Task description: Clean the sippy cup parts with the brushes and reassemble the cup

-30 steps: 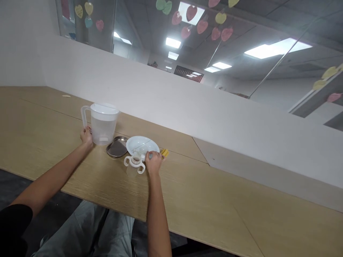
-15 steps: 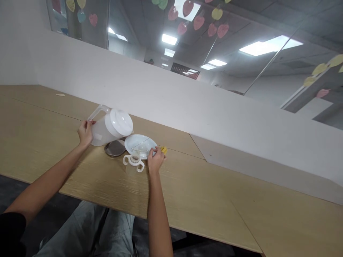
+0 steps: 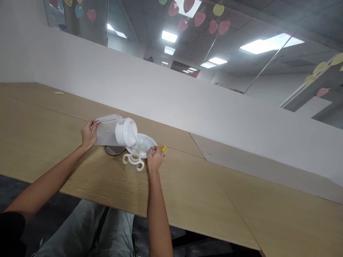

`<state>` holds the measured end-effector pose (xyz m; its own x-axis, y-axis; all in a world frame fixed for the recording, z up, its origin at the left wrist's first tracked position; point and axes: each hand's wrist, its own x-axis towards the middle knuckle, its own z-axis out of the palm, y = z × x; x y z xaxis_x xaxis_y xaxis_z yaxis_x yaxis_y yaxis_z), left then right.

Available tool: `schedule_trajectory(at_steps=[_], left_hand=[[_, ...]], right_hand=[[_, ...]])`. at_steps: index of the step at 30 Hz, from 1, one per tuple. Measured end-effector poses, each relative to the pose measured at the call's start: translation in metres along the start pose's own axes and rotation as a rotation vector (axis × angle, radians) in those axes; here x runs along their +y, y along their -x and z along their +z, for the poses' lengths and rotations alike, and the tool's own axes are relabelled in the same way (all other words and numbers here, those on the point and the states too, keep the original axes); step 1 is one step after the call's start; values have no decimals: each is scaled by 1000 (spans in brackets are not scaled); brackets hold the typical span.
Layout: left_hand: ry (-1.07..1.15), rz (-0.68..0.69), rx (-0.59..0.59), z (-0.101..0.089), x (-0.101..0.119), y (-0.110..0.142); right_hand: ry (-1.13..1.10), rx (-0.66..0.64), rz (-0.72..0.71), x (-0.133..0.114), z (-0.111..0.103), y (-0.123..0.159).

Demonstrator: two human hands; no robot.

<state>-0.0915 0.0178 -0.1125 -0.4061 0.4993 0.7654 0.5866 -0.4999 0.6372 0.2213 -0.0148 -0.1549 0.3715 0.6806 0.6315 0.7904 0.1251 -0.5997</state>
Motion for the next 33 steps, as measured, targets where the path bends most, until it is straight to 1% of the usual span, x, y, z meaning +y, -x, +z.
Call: schedule_trajectory(at_steps=[8, 12, 16, 19, 22, 27, 30, 33], left_hand=[[22, -20, -1, -1, 1, -1], [69, -83, 18, -1, 0, -3], [171, -158, 70, -1, 0, -7], [247, -178, 86, -3, 1, -11], [301, -154, 52, -5, 4, -15], [398, -137, -81, -6, 13, -14], [379, -99, -152, -8, 22, -11], [326, -54, -161, -10, 29, -9]], right_hand=[[2, -6, -2, 0, -1, 0], [7, 3, -9, 1, 0, 0], [10, 6, -24, 3, 1, 0], [16, 1, -23, 3, 1, 0], [23, -3, -17, 2, 1, 0], [19, -8, -8, 0, 0, 0], [24, -15, -9, 0, 0, 0], [29, -11, -13, 0, 0, 0]])
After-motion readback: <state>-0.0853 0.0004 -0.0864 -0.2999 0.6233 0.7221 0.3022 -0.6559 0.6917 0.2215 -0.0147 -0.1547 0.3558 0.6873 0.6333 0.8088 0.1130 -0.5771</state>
